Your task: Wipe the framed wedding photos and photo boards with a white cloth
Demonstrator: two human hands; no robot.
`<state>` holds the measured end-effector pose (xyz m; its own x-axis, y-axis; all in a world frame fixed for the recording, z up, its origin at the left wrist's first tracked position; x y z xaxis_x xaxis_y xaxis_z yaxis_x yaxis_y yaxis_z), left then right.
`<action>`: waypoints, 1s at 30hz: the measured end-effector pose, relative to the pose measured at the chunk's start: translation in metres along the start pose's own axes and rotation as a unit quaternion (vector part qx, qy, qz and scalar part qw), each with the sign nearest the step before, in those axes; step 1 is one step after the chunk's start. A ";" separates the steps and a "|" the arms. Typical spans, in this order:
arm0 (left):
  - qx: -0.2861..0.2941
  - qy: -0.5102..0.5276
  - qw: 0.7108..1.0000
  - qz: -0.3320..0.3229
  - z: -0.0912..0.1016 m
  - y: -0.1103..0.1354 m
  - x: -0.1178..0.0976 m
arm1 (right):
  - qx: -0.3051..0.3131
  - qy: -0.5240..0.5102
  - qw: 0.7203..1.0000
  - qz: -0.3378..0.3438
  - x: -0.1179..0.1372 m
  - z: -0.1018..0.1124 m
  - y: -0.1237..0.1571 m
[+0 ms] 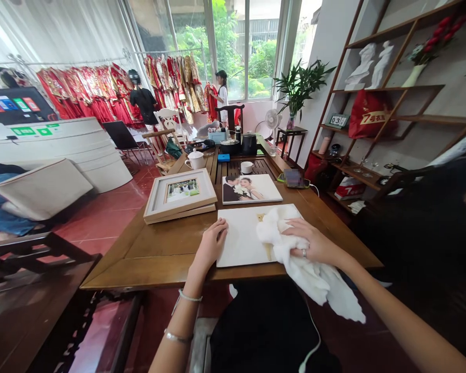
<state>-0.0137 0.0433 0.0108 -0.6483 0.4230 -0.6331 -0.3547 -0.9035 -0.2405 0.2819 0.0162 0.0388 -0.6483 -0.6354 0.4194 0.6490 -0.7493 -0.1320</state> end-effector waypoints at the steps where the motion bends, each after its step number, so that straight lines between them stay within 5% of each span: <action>1: 0.000 0.001 1.000 -0.001 0.000 0.000 0.000 | -0.006 0.006 1.000 -0.005 -0.004 0.000 -0.005; 9: 0.000 0.001 1.000 -0.002 -0.001 -0.001 0.001 | -0.063 0.042 0.995 -0.065 -0.029 0.004 -0.066; 14: 0.000 0.002 1.000 -0.008 -0.001 -0.001 0.001 | -0.004 0.053 0.990 -0.132 -0.018 0.007 -0.096; 20: 0.000 0.001 1.000 -0.006 -0.001 0.000 0.000 | 0.051 0.061 0.990 -0.114 -0.009 0.012 -0.103; 30: -0.003 0.003 1.000 -0.002 0.000 0.000 -0.002 | -0.011 0.076 0.997 -0.030 0.014 -0.006 -0.095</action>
<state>-0.0124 0.0424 0.0116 -0.6425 0.4271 -0.6362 -0.3542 -0.9018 -0.2477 0.2086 0.0779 0.0513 -0.7402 -0.6082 0.2867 0.5985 -0.7903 -0.1314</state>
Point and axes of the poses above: each hand's wrist, its own y-axis away from the middle knuckle, its own z-axis out of the back of the hand, x = y × z, the point moved 4 cm from there along -y, towards the middle knuckle, and after that the axes turned 13 degrees about x, right-handed, at the moved point
